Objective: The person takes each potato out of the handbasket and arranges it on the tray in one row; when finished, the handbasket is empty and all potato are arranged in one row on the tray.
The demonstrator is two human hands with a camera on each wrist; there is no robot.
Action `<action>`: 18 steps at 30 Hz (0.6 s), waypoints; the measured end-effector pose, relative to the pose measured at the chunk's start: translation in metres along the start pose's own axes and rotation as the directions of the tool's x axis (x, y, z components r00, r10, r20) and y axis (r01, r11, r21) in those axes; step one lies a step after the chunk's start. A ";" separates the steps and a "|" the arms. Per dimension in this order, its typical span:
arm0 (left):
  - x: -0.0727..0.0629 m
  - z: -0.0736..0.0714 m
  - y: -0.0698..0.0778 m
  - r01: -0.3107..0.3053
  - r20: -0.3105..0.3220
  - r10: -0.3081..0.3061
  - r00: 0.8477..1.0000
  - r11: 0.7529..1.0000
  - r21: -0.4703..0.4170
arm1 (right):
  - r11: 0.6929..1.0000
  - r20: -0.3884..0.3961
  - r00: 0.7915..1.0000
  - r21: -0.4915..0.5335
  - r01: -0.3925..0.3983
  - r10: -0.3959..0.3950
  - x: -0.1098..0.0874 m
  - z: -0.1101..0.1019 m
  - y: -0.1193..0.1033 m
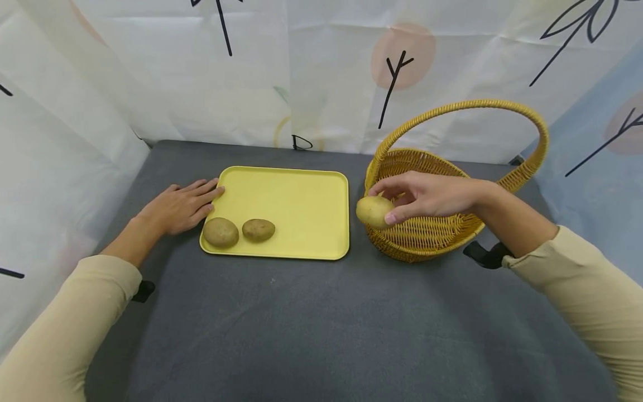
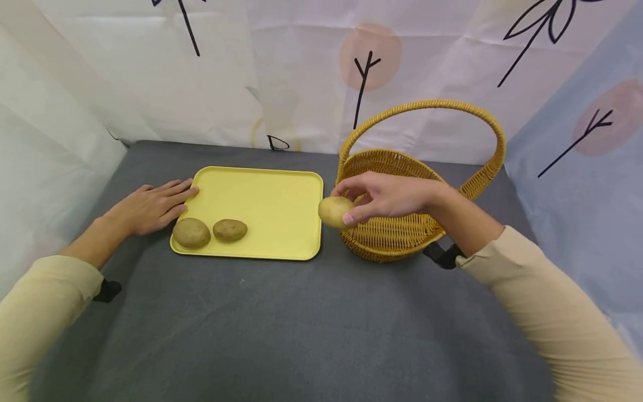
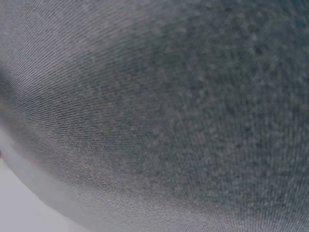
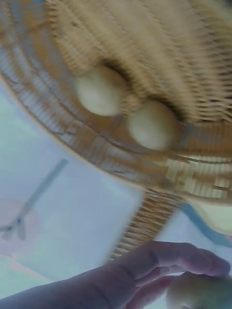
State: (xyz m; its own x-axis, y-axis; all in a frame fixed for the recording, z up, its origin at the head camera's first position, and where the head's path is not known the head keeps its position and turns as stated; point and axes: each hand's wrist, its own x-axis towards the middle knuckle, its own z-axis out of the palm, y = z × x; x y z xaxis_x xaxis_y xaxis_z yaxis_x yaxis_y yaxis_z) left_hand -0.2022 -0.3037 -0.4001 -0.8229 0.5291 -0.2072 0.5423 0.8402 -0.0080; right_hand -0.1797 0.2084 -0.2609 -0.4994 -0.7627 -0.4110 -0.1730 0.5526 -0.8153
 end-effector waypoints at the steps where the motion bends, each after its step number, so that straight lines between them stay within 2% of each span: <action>1: 0.000 0.000 0.000 0.000 0.001 0.000 1.000 1.000 0.000 | 1.000 -0.004 1.000 0.002 0.012 -0.012 0.005 0.006 -0.002; 3: 0.000 -0.001 0.000 -0.001 0.001 0.001 1.000 1.000 0.001 | 0.999 -0.030 0.999 -0.003 0.033 -0.033 0.016 0.020 -0.007; 7: 0.000 -0.001 -0.001 0.000 0.002 0.000 1.000 1.000 0.006 | 1.000 -0.121 0.992 -0.001 0.021 -0.021 0.043 0.048 -0.016; 11: 0.000 0.000 -0.001 -0.003 -0.002 0.003 1.000 1.000 0.008 | 0.995 -0.189 0.981 0.100 -0.019 0.038 0.070 0.070 -0.017; 14: 0.000 0.000 -0.001 -0.005 -0.007 0.005 1.000 1.000 0.005 | 0.980 -0.252 0.963 0.193 -0.049 0.098 0.088 0.082 -0.016; 18: 0.000 0.001 0.000 -0.003 -0.015 0.003 1.000 1.000 0.001 | 0.969 -0.331 0.933 0.241 -0.058 0.138 0.110 0.097 -0.012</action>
State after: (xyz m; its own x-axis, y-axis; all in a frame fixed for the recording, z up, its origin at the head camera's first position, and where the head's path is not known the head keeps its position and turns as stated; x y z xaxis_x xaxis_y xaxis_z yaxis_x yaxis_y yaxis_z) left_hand -0.2023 -0.3040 -0.4009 -0.8235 0.5338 -0.1922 0.5453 0.8382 -0.0085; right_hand -0.1501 0.0852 -0.3355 -0.7714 -0.5240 -0.3612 0.0662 0.4985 -0.8644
